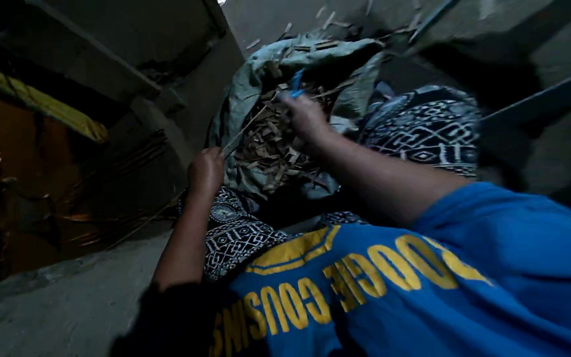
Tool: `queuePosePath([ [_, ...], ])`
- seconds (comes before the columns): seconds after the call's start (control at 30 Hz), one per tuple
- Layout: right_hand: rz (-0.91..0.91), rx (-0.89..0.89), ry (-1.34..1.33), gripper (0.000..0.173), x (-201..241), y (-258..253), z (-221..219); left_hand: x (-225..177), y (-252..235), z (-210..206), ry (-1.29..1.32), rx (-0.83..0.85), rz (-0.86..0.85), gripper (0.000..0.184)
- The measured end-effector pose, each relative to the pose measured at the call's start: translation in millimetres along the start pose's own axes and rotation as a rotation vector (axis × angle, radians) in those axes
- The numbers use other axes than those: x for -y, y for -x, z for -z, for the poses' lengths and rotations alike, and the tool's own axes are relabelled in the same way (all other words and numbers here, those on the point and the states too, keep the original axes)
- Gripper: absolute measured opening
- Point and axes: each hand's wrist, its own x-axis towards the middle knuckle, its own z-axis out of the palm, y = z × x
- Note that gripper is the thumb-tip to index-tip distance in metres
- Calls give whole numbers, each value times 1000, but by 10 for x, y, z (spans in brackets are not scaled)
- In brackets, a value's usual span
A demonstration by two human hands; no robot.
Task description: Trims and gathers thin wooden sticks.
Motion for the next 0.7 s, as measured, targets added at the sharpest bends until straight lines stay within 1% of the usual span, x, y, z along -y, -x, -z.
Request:
queuePosePath([
  [0.03, 14, 107, 75, 37, 6, 171, -55, -25, 1, -21, -21, -16, -11, 35],
  [0.1, -38, 282, 109, 38, 41, 544, -217, -104, 13, -73, -59, -58, -44, 33],
  [0.13, -88, 340, 111, 39, 87, 681, -271, -155, 28, -81, -74, -78, -60, 32],
  [0.17, -119, 353, 107, 38, 130, 761, -310, -211, 54, -69, -84, -90, -68, 32],
  [0.27, -130, 227, 7, 33, 218, 802, -337, -287, 126, 1, -72, -110, -96, 33],
  [0.33, -123, 189, -56, 30, 243, 860, -343, -284, 169, 55, -48, -158, -124, 33],
  [0.37, -121, 205, -72, 29, 234, 908, -352, -291, 186, 86, -38, -174, -136, 33],
  [0.47, -111, 329, -51, 31, 197, 1002, -381, -342, 249, 152, -6, -210, -195, 32],
  [0.53, -95, 324, -49, 30, 290, 1018, -400, -332, 298, 161, -2, -259, -259, 31],
  [0.6, -71, 208, -54, 28, 425, 972, -381, -282, 357, 181, 8, -306, -296, 31],
  [0.7, -53, -13, -160, 24, 547, 794, -216, -151, 439, 187, 22, -374, -352, 28],
])
